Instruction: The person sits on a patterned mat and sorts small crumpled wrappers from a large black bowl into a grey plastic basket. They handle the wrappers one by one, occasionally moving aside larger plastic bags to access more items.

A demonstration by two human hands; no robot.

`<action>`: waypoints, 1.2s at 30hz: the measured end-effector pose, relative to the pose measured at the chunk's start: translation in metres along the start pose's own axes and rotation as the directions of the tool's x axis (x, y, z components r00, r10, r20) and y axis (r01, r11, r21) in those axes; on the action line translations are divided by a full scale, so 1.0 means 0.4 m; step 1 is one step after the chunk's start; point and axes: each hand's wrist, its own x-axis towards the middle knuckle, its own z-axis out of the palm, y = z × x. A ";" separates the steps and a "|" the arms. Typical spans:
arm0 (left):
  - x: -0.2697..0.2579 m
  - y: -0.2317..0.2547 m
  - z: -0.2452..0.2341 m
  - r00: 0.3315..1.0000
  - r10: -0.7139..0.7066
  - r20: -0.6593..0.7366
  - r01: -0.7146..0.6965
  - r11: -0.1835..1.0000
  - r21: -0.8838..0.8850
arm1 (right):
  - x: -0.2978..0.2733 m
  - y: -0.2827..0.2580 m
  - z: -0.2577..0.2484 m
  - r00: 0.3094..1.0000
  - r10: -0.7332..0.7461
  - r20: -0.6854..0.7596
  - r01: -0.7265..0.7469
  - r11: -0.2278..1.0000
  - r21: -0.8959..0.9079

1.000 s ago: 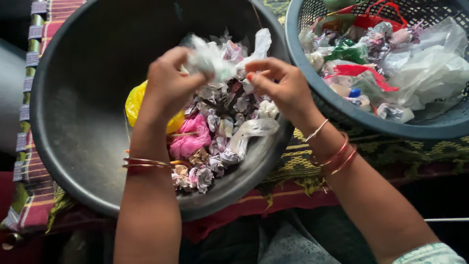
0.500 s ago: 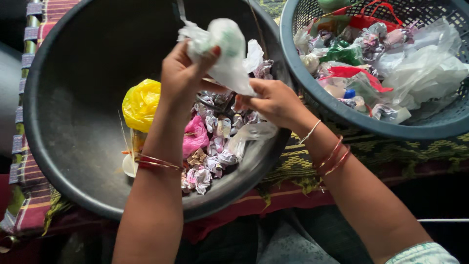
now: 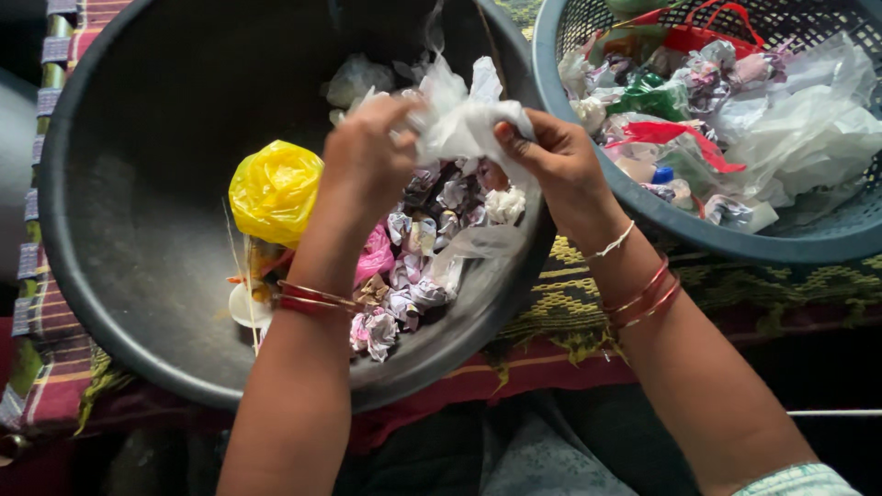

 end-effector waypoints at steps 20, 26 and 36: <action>-0.005 0.022 -0.042 0.783 -0.040 0.621 0.492 0.650 -0.579 | 0.023 0.010 0.056 0.977 -0.145 -0.156 0.088 0.942 -0.325; 0.001 0.012 -0.060 0.891 0.036 0.452 0.395 0.428 -0.813 | 0.017 0.018 0.041 0.998 -0.060 -0.031 0.054 0.986 -0.156; -0.006 0.024 0.030 0.986 -0.168 -0.009 0.141 0.854 -0.501 | -0.010 0.023 0.073 0.979 -0.202 -0.015 0.148 0.764 -0.629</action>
